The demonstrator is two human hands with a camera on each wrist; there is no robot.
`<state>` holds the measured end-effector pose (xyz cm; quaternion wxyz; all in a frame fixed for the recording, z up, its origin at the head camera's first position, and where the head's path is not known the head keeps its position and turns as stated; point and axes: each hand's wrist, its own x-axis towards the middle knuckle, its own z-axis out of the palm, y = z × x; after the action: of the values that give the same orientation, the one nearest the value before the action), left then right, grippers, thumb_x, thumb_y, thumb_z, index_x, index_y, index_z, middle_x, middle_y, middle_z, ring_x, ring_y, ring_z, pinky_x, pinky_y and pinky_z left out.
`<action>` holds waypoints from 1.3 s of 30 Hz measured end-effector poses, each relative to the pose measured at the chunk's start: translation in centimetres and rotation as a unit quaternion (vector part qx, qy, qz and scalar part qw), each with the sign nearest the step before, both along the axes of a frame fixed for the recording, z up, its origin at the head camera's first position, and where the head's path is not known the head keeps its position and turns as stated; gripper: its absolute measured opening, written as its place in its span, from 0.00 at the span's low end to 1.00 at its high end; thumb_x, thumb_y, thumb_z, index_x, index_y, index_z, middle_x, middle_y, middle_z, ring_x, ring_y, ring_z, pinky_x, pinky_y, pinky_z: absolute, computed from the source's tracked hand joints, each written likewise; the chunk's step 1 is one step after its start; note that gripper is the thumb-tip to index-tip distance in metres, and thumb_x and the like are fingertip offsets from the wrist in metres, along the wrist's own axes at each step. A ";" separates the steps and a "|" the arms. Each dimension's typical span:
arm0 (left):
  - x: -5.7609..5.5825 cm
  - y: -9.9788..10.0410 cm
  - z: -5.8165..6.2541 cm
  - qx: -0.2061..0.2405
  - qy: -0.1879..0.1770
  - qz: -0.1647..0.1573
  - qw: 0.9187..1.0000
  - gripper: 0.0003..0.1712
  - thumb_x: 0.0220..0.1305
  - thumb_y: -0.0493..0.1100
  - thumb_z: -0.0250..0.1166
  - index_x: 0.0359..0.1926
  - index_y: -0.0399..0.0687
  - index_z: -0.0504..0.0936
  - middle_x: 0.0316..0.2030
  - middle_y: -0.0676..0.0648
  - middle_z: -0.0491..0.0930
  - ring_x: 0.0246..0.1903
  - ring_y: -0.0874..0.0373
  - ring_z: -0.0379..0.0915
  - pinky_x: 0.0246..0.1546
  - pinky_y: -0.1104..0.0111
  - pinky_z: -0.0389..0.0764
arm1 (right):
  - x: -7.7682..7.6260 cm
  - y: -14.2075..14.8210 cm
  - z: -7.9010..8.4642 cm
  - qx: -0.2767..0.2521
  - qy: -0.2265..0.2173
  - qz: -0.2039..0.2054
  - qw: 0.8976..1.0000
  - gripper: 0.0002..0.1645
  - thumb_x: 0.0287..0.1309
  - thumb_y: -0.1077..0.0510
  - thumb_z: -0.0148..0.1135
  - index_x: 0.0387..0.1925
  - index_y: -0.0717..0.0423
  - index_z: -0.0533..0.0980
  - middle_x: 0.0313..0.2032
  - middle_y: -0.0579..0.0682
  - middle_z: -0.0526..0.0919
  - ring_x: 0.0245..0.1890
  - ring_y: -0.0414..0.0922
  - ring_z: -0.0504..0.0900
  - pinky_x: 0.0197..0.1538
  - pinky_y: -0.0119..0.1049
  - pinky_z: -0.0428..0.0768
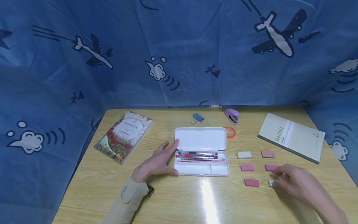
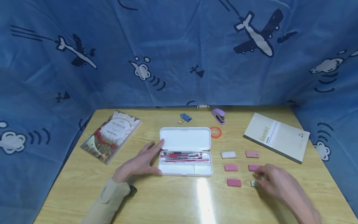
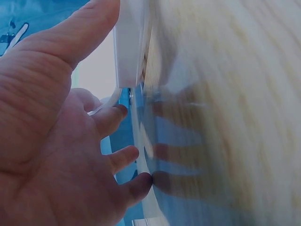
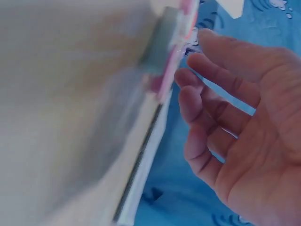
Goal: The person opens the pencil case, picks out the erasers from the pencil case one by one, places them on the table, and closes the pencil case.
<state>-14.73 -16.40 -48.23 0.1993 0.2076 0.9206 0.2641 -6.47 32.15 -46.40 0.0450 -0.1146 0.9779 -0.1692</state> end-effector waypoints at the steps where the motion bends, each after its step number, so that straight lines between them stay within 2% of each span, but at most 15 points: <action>1: 0.0 0.0 0.0 -0.002 0.001 0.001 1.000 0.73 0.48 0.64 0.78 0.82 0.67 0.36 0.82 0.55 0.46 0.81 0.42 0.32 0.76 0.37 0.50 | -0.2 -0.5 0.3 -0.006 0.020 0.008 1.000 0.12 0.48 0.55 0.79 0.37 0.48 0.86 0.32 0.39 0.86 0.29 0.34 0.76 0.31 0.34 0.76; 3: 0.0 0.0 0.0 -0.006 0.005 0.003 1.000 0.73 0.47 0.64 0.78 0.82 0.67 0.36 0.82 0.54 0.46 0.81 0.42 0.33 0.76 0.36 0.52 | -0.9 -1.6 0.8 -0.016 0.064 0.031 0.997 0.12 0.48 0.57 0.79 0.37 0.49 0.86 0.32 0.40 0.87 0.29 0.33 0.78 0.30 0.33 0.78; 5: 0.0 -0.1 0.0 -0.005 0.006 0.005 1.000 0.73 0.48 0.64 0.78 0.82 0.67 0.36 0.82 0.54 0.46 0.81 0.42 0.33 0.75 0.36 0.52 | -1.8 -3.1 1.4 -0.022 0.085 0.049 0.995 0.12 0.49 0.59 0.77 0.38 0.50 0.86 0.33 0.40 0.87 0.29 0.33 0.79 0.30 0.32 0.78; 11: 0.1 0.1 0.1 0.003 -0.006 0.001 1.000 0.73 0.49 0.62 0.79 0.82 0.67 0.36 0.82 0.57 0.46 0.81 0.42 0.31 0.77 0.37 0.47 | -4.5 -8.0 2.8 -0.046 0.100 0.069 0.992 0.13 0.55 0.60 0.72 0.44 0.53 0.85 0.38 0.47 0.88 0.31 0.39 0.81 0.29 0.33 0.76; 16: 0.1 0.2 0.1 -0.002 -0.005 0.000 1.000 0.73 0.49 0.62 0.78 0.82 0.66 0.36 0.82 0.57 0.46 0.81 0.42 0.31 0.78 0.38 0.46 | -6.7 -11.2 3.1 -0.080 0.138 0.078 0.984 0.20 0.53 0.62 0.72 0.50 0.56 0.83 0.41 0.52 0.87 0.30 0.43 0.81 0.27 0.33 0.73; 19: 0.1 0.3 0.1 -0.007 -0.005 0.002 1.000 0.72 0.49 0.62 0.78 0.82 0.66 0.36 0.82 0.57 0.45 0.81 0.42 0.31 0.78 0.38 0.46 | -7.8 -12.3 2.9 -0.094 0.150 0.077 0.981 0.27 0.53 0.62 0.73 0.57 0.56 0.80 0.48 0.55 0.85 0.33 0.47 0.84 0.30 0.38 0.78; 23: 0.0 0.3 0.1 -0.008 -0.005 0.005 1.000 0.72 0.49 0.63 0.78 0.82 0.67 0.36 0.82 0.57 0.45 0.81 0.42 0.31 0.77 0.37 0.46 | -9.1 -13.2 2.8 -0.089 0.128 0.072 0.985 0.38 0.55 0.59 0.72 0.68 0.56 0.71 0.62 0.60 0.77 0.47 0.56 0.85 0.40 0.52 0.85; 26: 0.0 0.2 0.1 -0.005 -0.005 0.004 1.000 0.72 0.49 0.62 0.78 0.82 0.67 0.36 0.82 0.57 0.45 0.81 0.42 0.31 0.77 0.37 0.46 | -9.8 -13.8 2.8 -0.082 0.104 0.075 0.988 0.43 0.57 0.58 0.71 0.73 0.59 0.66 0.66 0.64 0.73 0.55 0.61 0.81 0.48 0.58 0.84; 30: 0.0 0.2 -0.1 -0.002 -0.001 -0.004 1.000 0.73 0.49 0.62 0.78 0.82 0.66 0.35 0.82 0.57 0.44 0.81 0.42 0.31 0.77 0.37 0.46 | -10.2 -14.4 2.7 -0.072 0.083 0.074 0.991 0.44 0.58 0.57 0.70 0.73 0.62 0.64 0.64 0.66 0.75 0.51 0.59 0.83 0.51 0.58 0.83; 34: 0.2 0.3 0.0 -0.014 0.016 -0.014 1.000 0.71 0.51 0.62 0.77 0.82 0.64 0.36 0.82 0.56 0.43 0.81 0.42 0.33 0.78 0.39 0.47 | -10.3 -14.8 2.6 -0.064 0.084 0.071 0.992 0.42 0.59 0.57 0.70 0.72 0.65 0.65 0.63 0.66 0.76 0.46 0.56 0.84 0.47 0.55 0.85; 39: 0.8 0.3 0.5 -0.044 0.042 -0.028 0.998 0.67 0.54 0.63 0.74 0.82 0.61 0.39 0.81 0.53 0.46 0.80 0.41 0.40 0.79 0.41 0.48 | -9.9 -14.9 2.6 -0.064 0.122 0.080 0.987 0.38 0.58 0.60 0.70 0.68 0.68 0.69 0.60 0.66 0.78 0.42 0.52 0.85 0.41 0.49 0.85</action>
<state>-13.94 -16.11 -47.72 0.1766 0.2355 0.9326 0.2089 -16.37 17.26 -43.84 -0.0686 -0.2153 0.9508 -0.2121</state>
